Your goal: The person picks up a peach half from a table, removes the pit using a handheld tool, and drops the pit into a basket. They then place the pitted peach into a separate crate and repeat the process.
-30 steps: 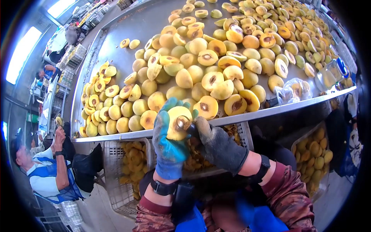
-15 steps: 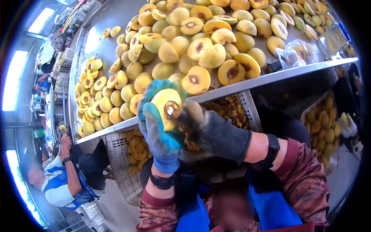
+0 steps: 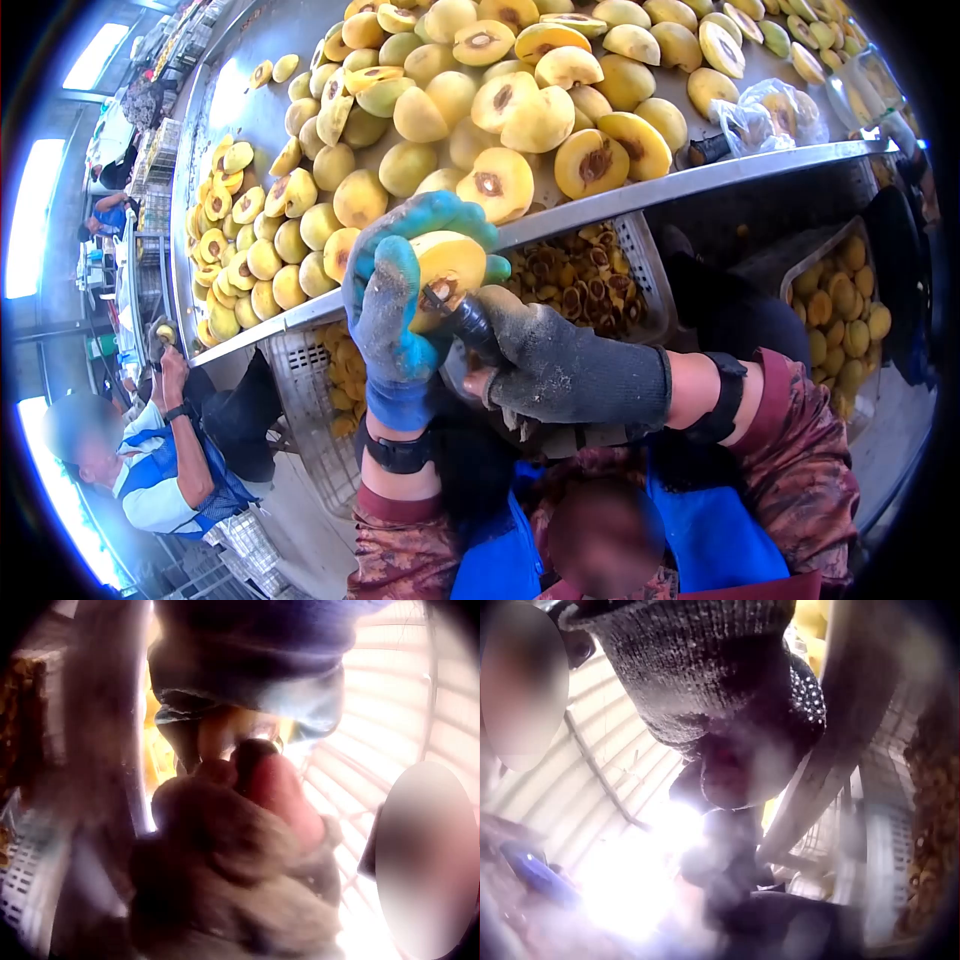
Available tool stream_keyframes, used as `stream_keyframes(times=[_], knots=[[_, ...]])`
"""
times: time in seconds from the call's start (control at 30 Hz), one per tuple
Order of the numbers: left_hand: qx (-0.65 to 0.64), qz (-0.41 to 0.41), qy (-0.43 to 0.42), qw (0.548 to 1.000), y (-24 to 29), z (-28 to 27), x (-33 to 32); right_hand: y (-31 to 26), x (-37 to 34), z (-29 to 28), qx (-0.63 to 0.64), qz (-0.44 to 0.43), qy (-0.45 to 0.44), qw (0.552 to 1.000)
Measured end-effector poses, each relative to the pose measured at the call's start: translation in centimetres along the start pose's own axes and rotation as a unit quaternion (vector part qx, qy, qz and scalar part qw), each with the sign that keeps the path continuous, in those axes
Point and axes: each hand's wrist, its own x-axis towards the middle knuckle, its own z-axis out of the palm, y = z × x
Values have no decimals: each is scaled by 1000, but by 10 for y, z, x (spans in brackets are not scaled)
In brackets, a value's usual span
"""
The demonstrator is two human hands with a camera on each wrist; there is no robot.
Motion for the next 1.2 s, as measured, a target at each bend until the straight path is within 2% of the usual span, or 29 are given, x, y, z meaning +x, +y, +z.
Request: stream_keyframes(times=[0.07,0.17,0.2,0.27,0.37,0.43,0.57,0.67,0.73,0.8,0.97,1.03,1.1,1.2], knots=[[-2,-26,-27,999,5,-1,2,6,-1,0,42,-13,-23,999],[17,-53,-64,996,10,-4,4,18,-2,4,-64,-49,27,996],[20,-68,-74,995,11,-6,6,16,-1,1,32,6,-30,999],[18,-64,-70,995,10,-5,8,10,2,-9,218,113,-142,959],[17,-16,-30,999,0,6,8,14,3,-10,225,97,-110,963],[37,8,-10,999,0,13,6,2,-2,-8,150,70,-68,984],[69,-53,-44,995,2,4,9,3,-4,-6,-15,29,-6,999],[86,-52,-42,994,1,3,7,25,-3,-4,-114,-71,36,990],[91,-46,-45,994,-2,1,6,11,-5,-6,-52,-4,8,999],[96,-78,-81,989,3,-1,8,0,-8,-8,11,50,-23,998],[102,-138,-94,981,8,-3,7,-4,-13,-12,161,160,-99,969],[118,-133,-113,978,8,-6,7,6,-14,-8,135,122,-95,979],[82,-141,-106,981,8,-4,3,7,-16,-8,177,122,-113,970],[72,-126,-105,984,5,-2,-1,-11,-20,-16,316,187,-165,915]])
